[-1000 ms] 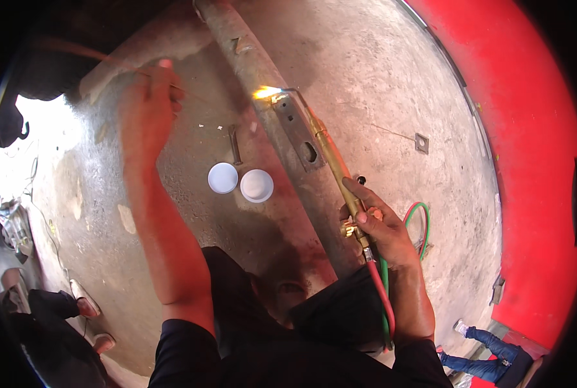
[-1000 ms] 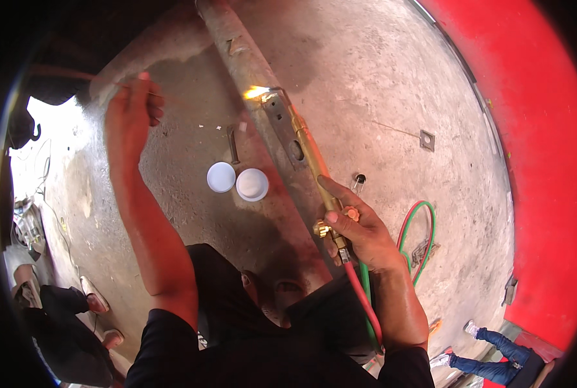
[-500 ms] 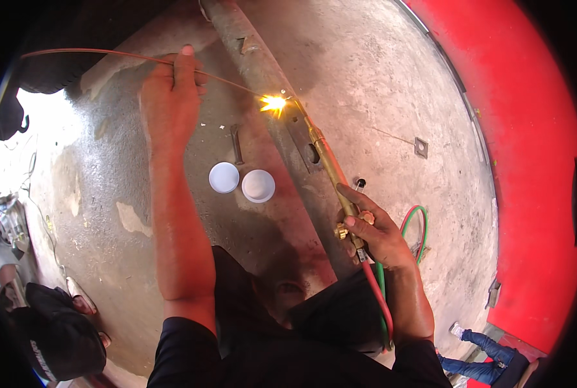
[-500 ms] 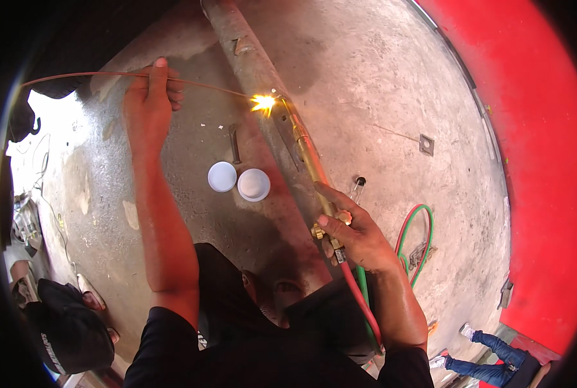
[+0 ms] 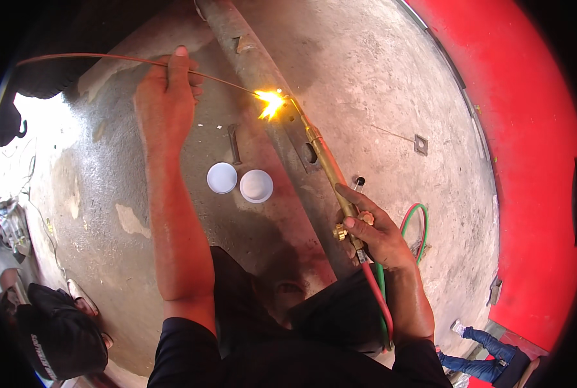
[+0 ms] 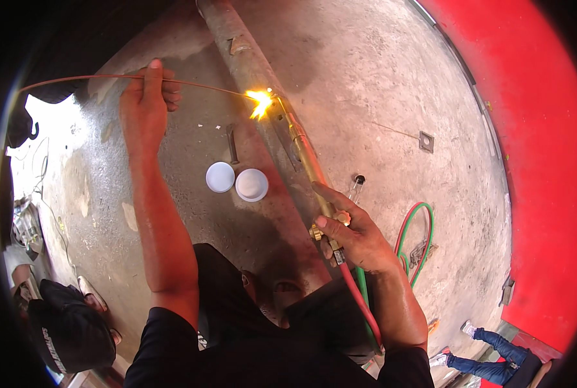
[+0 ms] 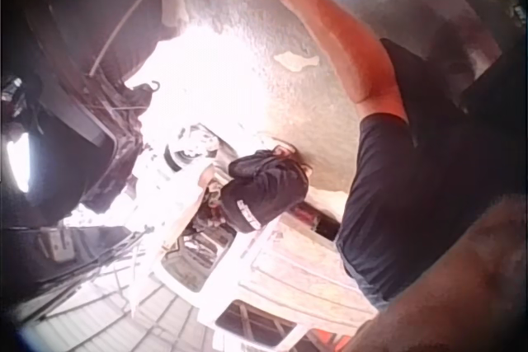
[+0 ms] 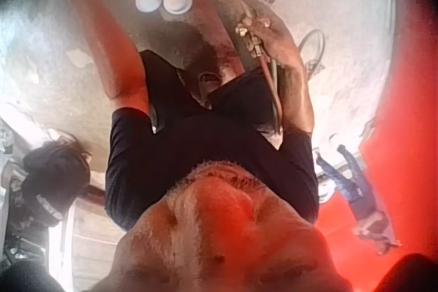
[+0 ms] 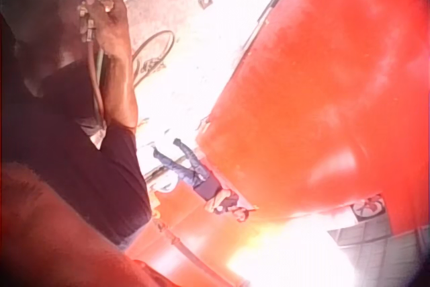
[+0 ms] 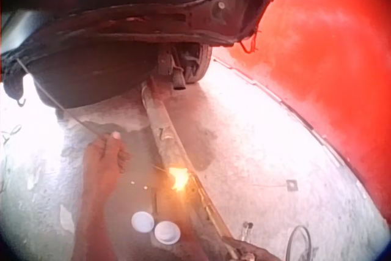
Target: The person brazes a metal bracket using a filler rod and a gas torch, then attaches the bracket onto the rear panel of a vehicle using the torch.
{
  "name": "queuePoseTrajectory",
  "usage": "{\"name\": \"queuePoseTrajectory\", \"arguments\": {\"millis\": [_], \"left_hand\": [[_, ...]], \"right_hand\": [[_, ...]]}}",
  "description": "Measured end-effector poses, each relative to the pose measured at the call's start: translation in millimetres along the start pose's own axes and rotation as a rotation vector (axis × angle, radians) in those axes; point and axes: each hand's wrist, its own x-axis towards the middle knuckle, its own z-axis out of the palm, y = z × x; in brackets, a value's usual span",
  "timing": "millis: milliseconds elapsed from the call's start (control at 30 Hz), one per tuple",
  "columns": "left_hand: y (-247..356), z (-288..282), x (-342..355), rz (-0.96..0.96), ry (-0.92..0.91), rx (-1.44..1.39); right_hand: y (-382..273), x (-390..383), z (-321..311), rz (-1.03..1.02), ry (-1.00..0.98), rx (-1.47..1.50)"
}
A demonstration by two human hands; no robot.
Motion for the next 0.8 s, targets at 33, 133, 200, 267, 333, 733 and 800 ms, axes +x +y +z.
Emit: {"name": "queuePoseTrajectory", "arguments": {"millis": [33,133,200,267,333,733,800], "left_hand": [[0.3,1.3,-0.6,0.005,-0.005,0.002],[-1.8,0.6,0.8,0.012,-0.009,0.007],[-2.2,0.0,1.4,0.013,-0.009,0.008],[-1.6,-0.2,1.4,0.011,-0.008,0.012],[-2.4,0.6,1.5,0.015,-0.01,0.016],[-2.9,1.3,1.7,0.026,-0.002,0.005],[-2.5,1.7,1.4,0.027,-0.003,0.005]], "right_hand": [[0.8,0.0,-0.6,0.001,0.0,-0.004],[-0.3,0.3,0.2,0.006,-0.006,-0.003],[-0.7,0.4,0.5,0.01,-0.01,0.002],[-0.1,0.6,-0.1,0.014,-0.019,-0.009],[0.1,0.6,-0.7,0.012,-0.021,-0.008],[2.9,0.5,-1.5,-0.002,-0.005,0.019],[2.0,0.4,-1.2,0.003,-0.004,0.019]]}}
